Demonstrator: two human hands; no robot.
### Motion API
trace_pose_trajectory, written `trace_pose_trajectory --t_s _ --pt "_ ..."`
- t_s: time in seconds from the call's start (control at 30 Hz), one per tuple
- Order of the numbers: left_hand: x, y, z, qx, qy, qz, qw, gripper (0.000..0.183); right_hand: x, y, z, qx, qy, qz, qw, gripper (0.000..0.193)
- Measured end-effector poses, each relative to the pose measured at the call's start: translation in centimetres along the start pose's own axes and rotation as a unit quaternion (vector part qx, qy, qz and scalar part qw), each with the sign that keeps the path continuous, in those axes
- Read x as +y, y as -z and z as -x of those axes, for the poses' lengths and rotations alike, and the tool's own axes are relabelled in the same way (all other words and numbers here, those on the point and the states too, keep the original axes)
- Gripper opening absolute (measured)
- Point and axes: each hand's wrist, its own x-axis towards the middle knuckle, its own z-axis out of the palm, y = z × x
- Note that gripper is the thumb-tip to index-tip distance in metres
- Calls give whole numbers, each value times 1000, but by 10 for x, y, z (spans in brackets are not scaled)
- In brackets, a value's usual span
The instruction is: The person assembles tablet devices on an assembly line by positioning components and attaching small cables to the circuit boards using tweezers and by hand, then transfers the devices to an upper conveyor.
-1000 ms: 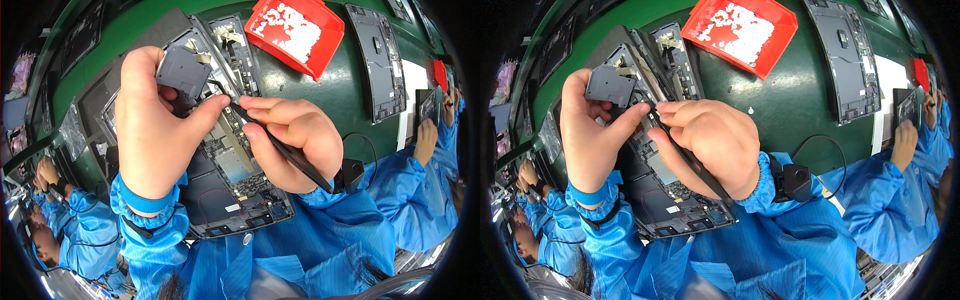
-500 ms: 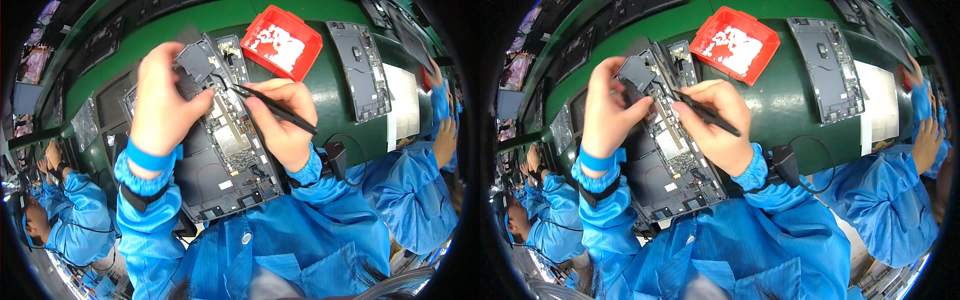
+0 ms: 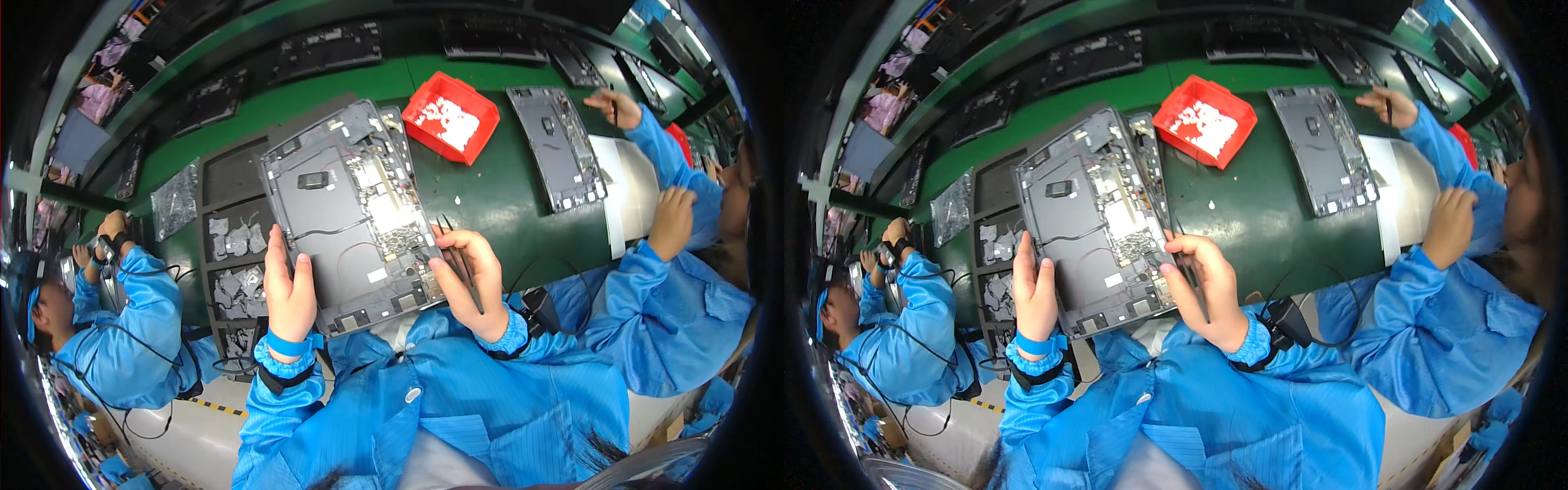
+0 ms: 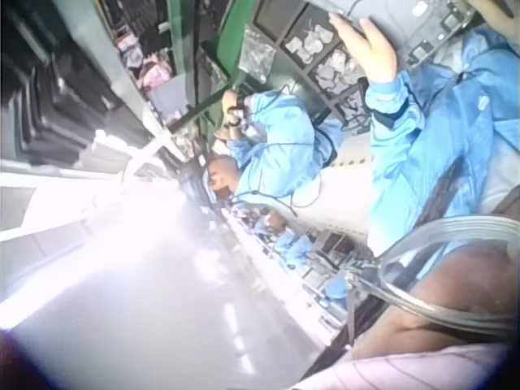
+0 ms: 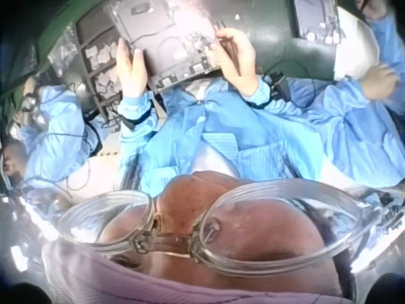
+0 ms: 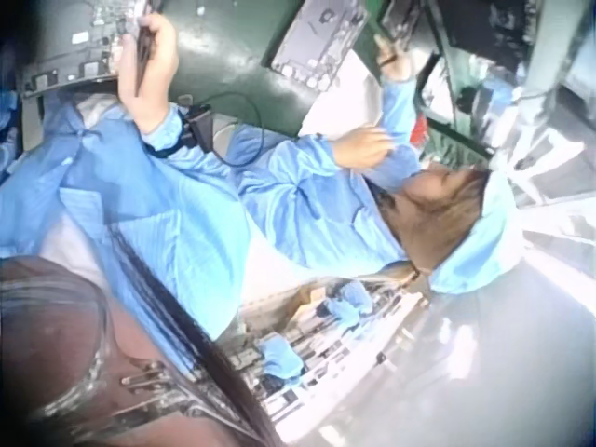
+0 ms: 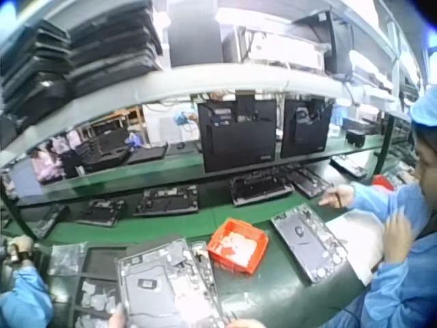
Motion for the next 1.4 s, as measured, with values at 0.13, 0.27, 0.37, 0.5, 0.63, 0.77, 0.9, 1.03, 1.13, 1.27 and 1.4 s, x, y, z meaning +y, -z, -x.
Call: trace_pose_trajectory --t_s 0.13,0.27,0.37,0.5,0.63,0.77,0.9,1.03,1.13,1.27,1.4 --pt "12 7 -14 54 6 152 987 51 -11 4 -11 34 -2 -81 996 23" --pt "48 25 -62 -44 64 414 907 45 -47 2 -60 55 2 -167 984 23" --pt "64 32 -113 -122 18 470 874 35 -59 -10 -119 79 -50 -326 941 25" --pt "52 11 -174 -77 47 482 872 36 -29 -29 -189 5 -57 -295 954 20" --pt "-48 28 -280 95 27 225 969 35 -3 -27 -255 74 -73 -284 953 15" --pt "-184 87 -372 218 253 -177 926 37 4 -30 -278 105 -70 -250 960 11" --pt "-216 94 -409 234 399 -187 867 33 13 -13 -293 138 -52 -216 965 7" --pt "-230 93 -438 222 406 52 885 32 14 -4 -298 129 -41 -179 975 9" --pt "-215 82 -459 283 422 272 817 34 6 3 -296 123 -46 -141 981 10" --pt "-216 70 -473 199 352 -4 915 29 5 11 -291 151 -57 -125 979 9" --pt "-266 89 -501 7 169 -460 871 27 24 18 -306 106 -55 -131 984 8"
